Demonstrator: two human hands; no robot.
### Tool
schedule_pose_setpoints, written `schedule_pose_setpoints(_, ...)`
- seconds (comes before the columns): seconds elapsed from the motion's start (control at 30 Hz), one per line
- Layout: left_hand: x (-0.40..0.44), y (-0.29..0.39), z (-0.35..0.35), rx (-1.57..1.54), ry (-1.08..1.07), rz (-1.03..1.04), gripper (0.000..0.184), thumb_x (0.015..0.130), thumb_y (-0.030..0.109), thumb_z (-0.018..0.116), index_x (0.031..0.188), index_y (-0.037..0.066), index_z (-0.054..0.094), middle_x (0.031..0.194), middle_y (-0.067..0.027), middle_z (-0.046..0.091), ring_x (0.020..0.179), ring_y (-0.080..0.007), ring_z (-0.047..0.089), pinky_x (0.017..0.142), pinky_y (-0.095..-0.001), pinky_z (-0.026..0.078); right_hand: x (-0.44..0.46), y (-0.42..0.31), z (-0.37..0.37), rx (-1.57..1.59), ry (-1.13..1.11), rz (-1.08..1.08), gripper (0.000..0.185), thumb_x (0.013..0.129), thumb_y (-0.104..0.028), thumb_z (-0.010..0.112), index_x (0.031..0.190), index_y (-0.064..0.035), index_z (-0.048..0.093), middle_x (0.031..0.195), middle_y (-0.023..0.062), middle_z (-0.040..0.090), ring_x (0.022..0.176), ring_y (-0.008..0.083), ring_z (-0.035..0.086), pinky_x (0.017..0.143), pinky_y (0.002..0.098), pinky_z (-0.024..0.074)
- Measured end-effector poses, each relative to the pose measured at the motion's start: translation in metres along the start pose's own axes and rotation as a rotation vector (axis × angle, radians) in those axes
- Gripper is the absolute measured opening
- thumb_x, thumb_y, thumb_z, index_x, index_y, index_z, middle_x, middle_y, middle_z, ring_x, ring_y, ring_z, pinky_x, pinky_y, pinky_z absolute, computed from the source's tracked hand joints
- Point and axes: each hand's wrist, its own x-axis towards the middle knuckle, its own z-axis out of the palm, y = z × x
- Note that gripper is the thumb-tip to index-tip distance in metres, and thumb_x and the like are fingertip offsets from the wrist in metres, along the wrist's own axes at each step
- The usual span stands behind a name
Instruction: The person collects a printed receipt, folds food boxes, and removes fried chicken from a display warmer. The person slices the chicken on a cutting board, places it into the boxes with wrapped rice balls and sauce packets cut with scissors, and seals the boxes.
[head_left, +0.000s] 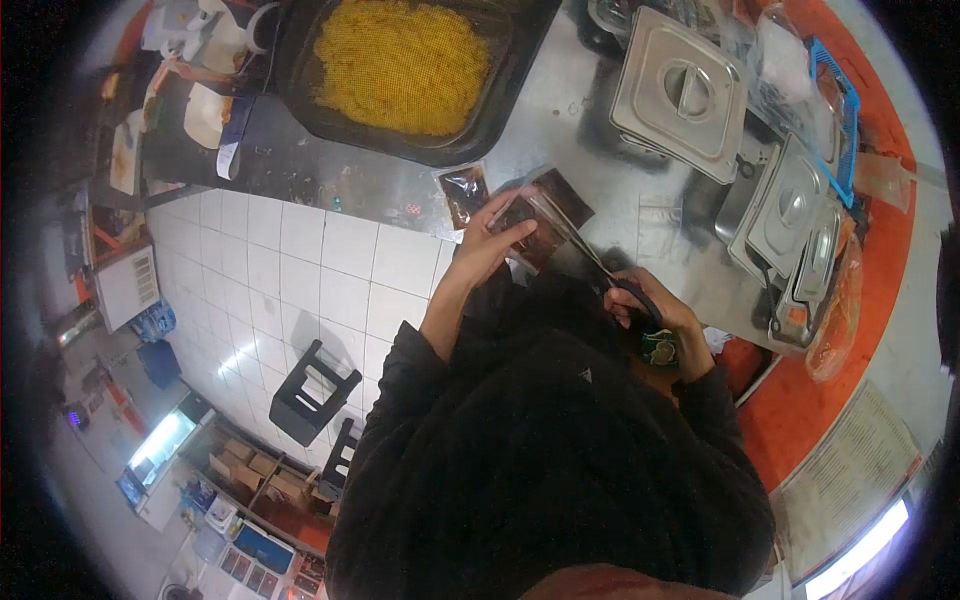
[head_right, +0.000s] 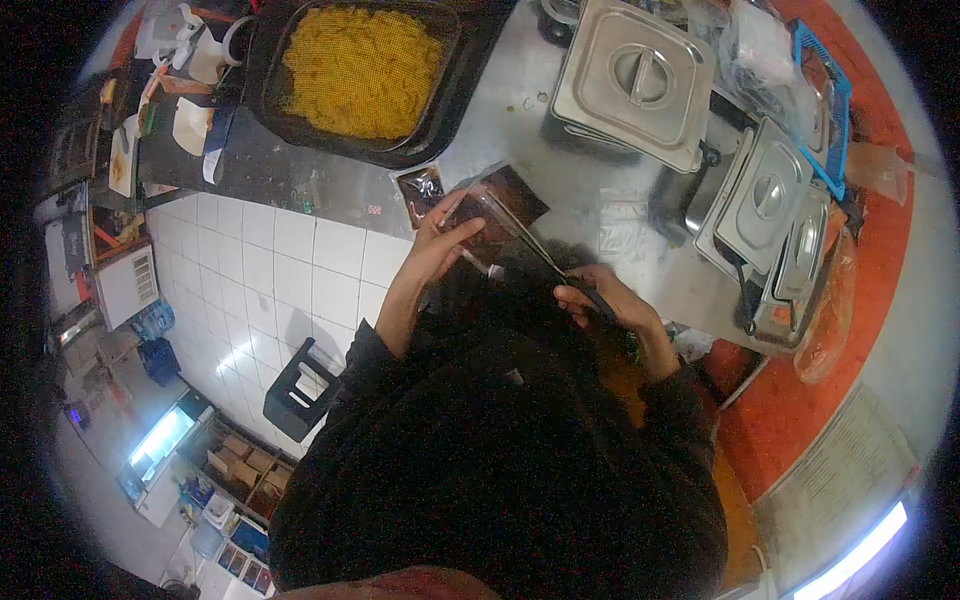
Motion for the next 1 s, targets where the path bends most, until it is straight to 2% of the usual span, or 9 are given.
schedule_pose_setpoints(0.27,-0.001,0.0,-0.009,0.184,-0.021,0.037,0.054,0.078,0.002,0.068,0.128,0.005,0.048,0.128,-0.0064,0.049,0.119,-0.016,0.044,0.097,-0.0292,0.04,-0.001,0.004,0.004,-0.085,0.024,0.058,0.049,0.078,-0.049,0.067,0.077,-0.0014,0.057,0.059,0.0004,0.05,0.05,0.0095,0.051,0.047,0.0236,0.0403)
schedule_pose_setpoints(0.33,0.0,0.002,-0.008,0.237,-0.058,0.051,0.059,0.077,0.006,0.07,0.13,0.005,0.046,0.132,-0.006,0.046,0.123,-0.0174,0.041,0.102,-0.0305,0.034,-0.001,0.008,0.005,-0.083,0.006,0.075,0.049,0.078,-0.049,0.067,0.079,-0.0015,0.057,0.059,0.0002,0.05,0.051,0.0091,0.05,0.048,0.0234,0.0404)
schedule_pose_setpoints(0.4,0.002,0.002,-0.009,0.27,-0.097,0.072,0.061,0.077,0.006,0.071,0.131,0.006,0.045,0.133,-0.0058,0.045,0.125,-0.018,0.039,0.103,-0.0312,0.032,0.002,0.017,0.01,0.054,0.044,-0.014,0.046,0.079,-0.046,0.068,0.08,-0.0019,0.057,0.059,0.0,0.05,0.051,0.0084,0.049,0.048,0.023,0.0396)
schedule_pose_setpoints(0.53,0.0,0.009,-0.004,0.35,-0.159,0.08,0.066,0.075,0.007,0.072,0.134,0.007,0.042,0.137,-0.0054,0.042,0.129,-0.0189,0.035,0.107,-0.0333,0.027,0.009,0.018,0.017,0.039,0.063,-0.046,0.042,0.08,-0.043,0.068,0.081,-0.0023,0.057,0.059,-0.0007,0.049,0.052,0.008,0.048,0.048,0.0229,0.0387)
schedule_pose_setpoints(0.63,-0.003,0.018,0.004,0.466,-0.098,0.122,0.066,0.075,0.006,0.071,0.134,0.007,0.042,0.138,-0.0058,0.042,0.129,-0.0189,0.035,0.108,-0.0338,0.026,0.007,0.009,0.019,-0.01,0.046,0.02,0.042,0.08,-0.043,0.068,0.083,-0.0024,0.058,0.061,-0.0011,0.049,0.053,0.0083,0.048,0.048,0.0232,0.038)
schedule_pose_setpoints(0.83,0.0,0.016,0.001,0.433,-0.225,0.077,0.068,0.074,0.005,0.072,0.135,0.007,0.041,0.139,-0.0061,0.04,0.13,-0.0196,0.033,0.109,-0.034,0.023,0.009,0.013,0.016,-0.004,0.026,-0.016,0.041,0.08,-0.042,0.068,0.084,-0.0019,0.059,0.059,-0.0014,0.049,0.051,0.0087,0.048,0.048,0.0236,0.0378)
schedule_pose_setpoints(1.0,0.002,0.011,-0.001,0.396,-0.226,0.1,0.069,0.075,0.004,0.071,0.135,0.006,0.039,0.139,-0.0063,0.04,0.131,-0.0194,0.032,0.109,-0.0333,0.023,0.016,0.022,0.018,0.013,0.065,0.015,0.041,0.079,-0.04,0.07,0.086,-0.0015,0.059,0.062,-0.001,0.051,0.053,0.0089,0.049,0.049,0.0239,0.0383)
